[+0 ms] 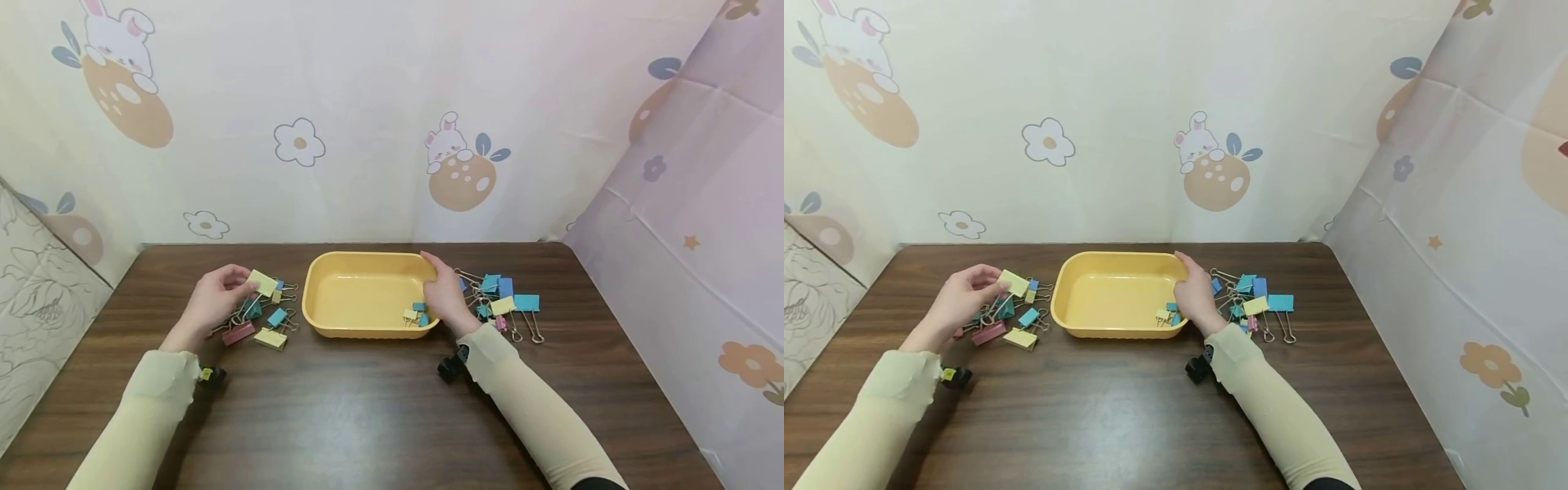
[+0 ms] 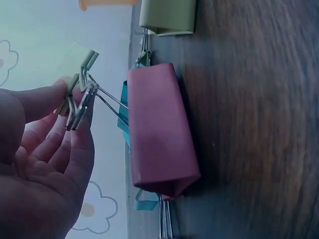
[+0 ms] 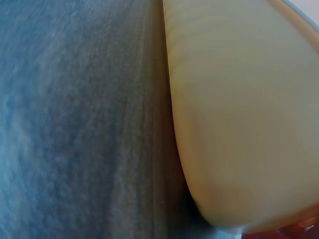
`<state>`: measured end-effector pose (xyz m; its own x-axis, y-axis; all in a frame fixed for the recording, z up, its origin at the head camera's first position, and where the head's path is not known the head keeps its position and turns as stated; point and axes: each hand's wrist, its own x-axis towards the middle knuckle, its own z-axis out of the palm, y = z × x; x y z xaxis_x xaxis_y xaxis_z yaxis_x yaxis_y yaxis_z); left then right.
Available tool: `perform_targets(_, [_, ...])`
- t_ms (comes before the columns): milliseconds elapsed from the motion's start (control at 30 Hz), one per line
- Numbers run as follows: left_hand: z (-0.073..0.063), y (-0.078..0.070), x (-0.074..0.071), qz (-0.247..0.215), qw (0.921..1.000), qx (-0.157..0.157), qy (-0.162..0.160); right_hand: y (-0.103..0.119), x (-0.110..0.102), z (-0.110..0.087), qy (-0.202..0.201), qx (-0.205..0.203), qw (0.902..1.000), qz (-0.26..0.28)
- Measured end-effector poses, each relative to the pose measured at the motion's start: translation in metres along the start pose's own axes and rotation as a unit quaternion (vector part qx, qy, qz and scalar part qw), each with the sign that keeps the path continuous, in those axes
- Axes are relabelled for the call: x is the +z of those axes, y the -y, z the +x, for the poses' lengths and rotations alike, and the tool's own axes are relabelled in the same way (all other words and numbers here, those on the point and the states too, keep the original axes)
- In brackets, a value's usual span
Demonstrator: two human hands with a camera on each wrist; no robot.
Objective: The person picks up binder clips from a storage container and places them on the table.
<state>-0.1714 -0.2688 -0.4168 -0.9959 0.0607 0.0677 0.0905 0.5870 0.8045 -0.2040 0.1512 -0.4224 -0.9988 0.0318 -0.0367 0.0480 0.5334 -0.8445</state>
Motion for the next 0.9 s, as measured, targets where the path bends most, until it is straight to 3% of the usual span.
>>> perform_targets(300, [0.002,0.018,-0.009,-0.051,0.9981,-0.034,0.0,0.0,0.0,0.0,0.002,0.004,1.0,0.006])
perform_targets(533, [-0.002,0.025,-0.015,-0.048,0.9967,-0.061,-0.024,0.0,-0.001,0.001,0.007,0.007,0.9999,0.005])
perform_targets(667, [-0.004,0.022,-0.016,-0.046,0.9977,-0.044,-0.021,0.0,0.0,0.001,0.008,0.011,0.9999,0.002])
perform_targets(900, [-0.006,0.015,-0.008,-0.031,0.9989,0.008,0.033,0.001,-0.001,0.0,0.003,0.009,0.9999,0.007])
